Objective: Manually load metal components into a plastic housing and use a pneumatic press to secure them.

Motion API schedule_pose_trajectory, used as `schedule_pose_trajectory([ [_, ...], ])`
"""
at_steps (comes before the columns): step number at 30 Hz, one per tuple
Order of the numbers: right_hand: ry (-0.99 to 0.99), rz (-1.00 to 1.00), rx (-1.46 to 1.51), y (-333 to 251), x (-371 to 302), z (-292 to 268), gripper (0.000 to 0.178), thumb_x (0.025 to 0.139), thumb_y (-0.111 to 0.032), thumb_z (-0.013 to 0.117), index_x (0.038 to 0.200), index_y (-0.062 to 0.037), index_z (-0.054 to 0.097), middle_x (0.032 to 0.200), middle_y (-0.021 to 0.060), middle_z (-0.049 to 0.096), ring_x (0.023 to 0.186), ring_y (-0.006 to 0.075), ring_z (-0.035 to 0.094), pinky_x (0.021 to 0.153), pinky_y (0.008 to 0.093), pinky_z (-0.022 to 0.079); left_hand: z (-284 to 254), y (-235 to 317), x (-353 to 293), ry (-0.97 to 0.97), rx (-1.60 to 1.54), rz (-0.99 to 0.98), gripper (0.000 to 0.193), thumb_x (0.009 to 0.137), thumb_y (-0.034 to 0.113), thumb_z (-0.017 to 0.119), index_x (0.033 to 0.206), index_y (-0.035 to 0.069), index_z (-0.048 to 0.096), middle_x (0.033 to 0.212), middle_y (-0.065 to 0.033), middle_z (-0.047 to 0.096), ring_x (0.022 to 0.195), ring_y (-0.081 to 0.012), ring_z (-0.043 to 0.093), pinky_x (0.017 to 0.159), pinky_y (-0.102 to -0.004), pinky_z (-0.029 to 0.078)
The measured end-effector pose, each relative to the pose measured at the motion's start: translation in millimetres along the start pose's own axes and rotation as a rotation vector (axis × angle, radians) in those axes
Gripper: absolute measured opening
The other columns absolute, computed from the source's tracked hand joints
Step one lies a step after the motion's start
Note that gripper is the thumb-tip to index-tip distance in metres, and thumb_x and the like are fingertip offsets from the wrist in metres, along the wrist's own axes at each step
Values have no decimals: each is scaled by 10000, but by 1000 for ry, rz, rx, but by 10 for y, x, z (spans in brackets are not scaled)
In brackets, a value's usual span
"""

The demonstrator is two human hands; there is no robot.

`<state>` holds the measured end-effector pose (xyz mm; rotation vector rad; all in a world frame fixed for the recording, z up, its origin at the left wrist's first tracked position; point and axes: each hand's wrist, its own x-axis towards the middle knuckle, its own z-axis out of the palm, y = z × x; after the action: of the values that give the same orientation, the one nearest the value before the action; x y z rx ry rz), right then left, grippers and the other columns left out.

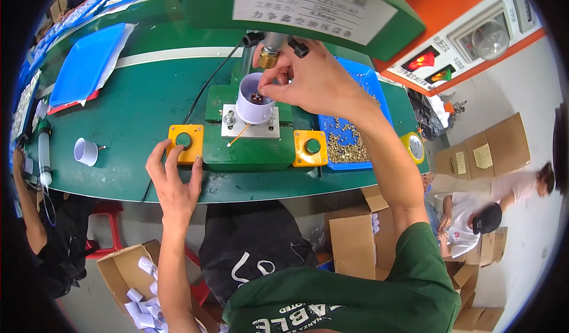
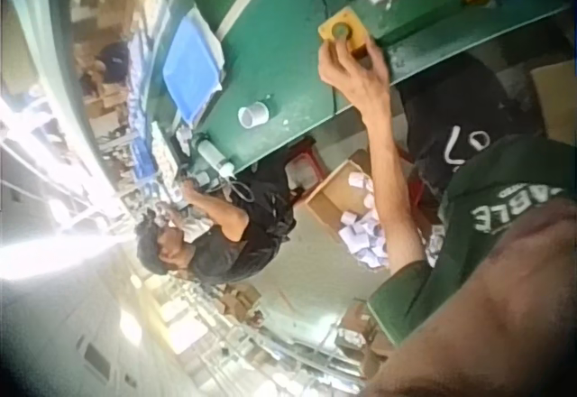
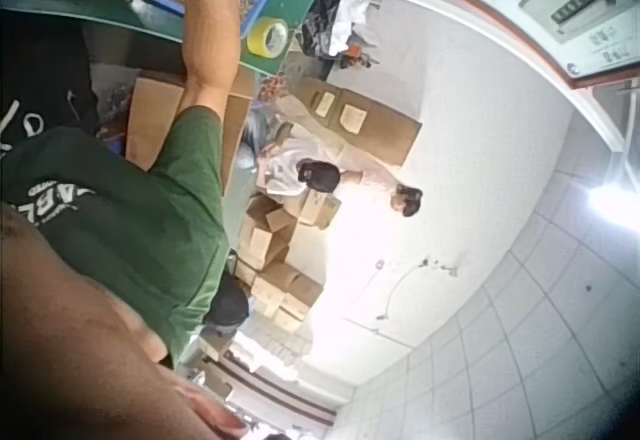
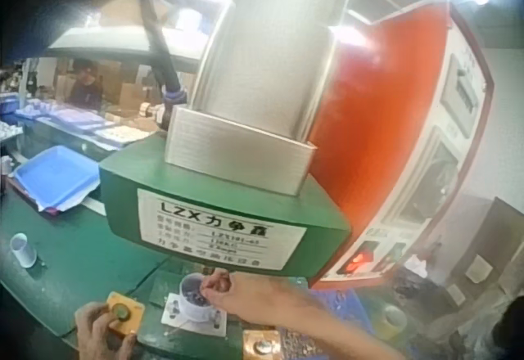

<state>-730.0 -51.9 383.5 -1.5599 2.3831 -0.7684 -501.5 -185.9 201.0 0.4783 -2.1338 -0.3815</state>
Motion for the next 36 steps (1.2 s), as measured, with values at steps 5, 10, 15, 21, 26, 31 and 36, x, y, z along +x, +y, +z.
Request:
schedule_pose_trajectory([
  [5,-24,-42,-32,-2,48,-13,304,748,-170,742,992,-42,615,775,4,684,643,103,553,660,273,497,12,9,15,3,-8,12,511,747,54,785,1196,50,542,1288,-173,478,1145,-369,488,938,-439,433],
  [10,-66,-28,-61,26,45,-65,299,753,-150,760,1010,-43,653,792,27,693,685,100,596,646,260,489,36,43,48,8,-8,45,491,740,43,782,1170,39,547,1271,-168,496,1140,-358,505,939,-439,428],
  [15,344,-248,14,190,-530,83,184,769,-98,788,918,-20,714,899,73,704,765,159,633,667,296,500,-22,6,62,43,21,109,469,736,28,771,1149,20,548,1224,-158,555,1140,-348,540,938,-448,424],
  [21,366,-215,-226,736,-1351,711,251,736,-27,777,976,-1,709,1061,134,692,987,307,640,857,406,517,-55,17,157,35,28,230,339,714,4,754,1016,7,602,1132,-125,625,1129,-335,576,893,-476,452],
  [26,462,-163,-215,752,-1427,813,219,765,34,738,981,23,703,1113,162,682,1062,336,626,930,412,497,8,-13,172,22,8,229,299,722,83,776,947,39,584,1099,-99,615,1113,-309,579,906,-473,446],
  [31,475,-170,-168,840,-1446,903,187,839,28,674,1025,41,690,1168,180,673,1120,332,617,997,413,453,-40,10,167,-2,5,230,290,737,62,768,938,42,560,1128,-105,616,1133,-322,571,899,-468,460],
  [36,483,-209,-150,875,-1456,907,194,848,22,671,1040,47,679,1162,193,668,1120,346,614,1003,429,450,-30,8,147,20,-10,215,298,757,86,770,961,48,556,1126,-99,620,1124,-299,576,926,-467,446],
])
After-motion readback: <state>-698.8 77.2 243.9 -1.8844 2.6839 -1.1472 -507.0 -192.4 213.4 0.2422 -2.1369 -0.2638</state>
